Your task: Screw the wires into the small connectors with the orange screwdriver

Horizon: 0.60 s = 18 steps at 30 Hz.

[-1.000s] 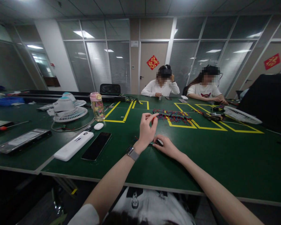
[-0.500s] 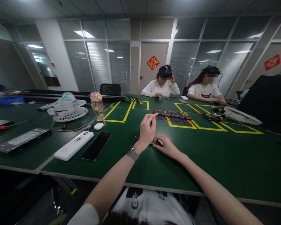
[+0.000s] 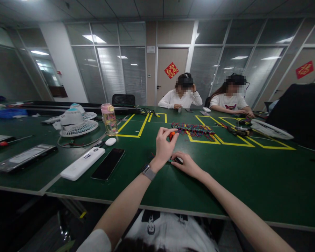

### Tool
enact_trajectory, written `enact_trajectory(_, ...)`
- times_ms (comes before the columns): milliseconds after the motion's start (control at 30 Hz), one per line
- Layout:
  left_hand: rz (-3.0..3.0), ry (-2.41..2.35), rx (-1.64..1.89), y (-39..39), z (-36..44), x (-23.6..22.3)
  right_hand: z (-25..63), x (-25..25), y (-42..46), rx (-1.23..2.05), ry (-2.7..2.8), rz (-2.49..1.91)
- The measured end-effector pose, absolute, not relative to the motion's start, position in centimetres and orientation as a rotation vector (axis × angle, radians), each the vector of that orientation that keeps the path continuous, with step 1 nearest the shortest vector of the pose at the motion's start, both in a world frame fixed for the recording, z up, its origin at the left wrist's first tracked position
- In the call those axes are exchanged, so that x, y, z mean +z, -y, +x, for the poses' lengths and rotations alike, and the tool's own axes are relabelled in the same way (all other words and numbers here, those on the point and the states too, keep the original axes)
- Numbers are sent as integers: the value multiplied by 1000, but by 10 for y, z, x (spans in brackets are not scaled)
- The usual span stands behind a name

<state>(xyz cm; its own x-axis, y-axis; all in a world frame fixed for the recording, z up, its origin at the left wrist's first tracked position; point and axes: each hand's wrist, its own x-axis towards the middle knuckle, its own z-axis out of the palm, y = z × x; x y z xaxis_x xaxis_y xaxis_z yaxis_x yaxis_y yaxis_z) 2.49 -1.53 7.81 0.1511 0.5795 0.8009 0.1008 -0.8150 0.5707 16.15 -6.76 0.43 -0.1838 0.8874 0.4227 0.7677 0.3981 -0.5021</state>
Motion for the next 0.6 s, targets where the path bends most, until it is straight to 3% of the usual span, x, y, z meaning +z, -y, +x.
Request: enact_trajectory(600, 2083, -557, 1605, 13, 27, 76, 161, 4, 67, 243, 1984, -1407)
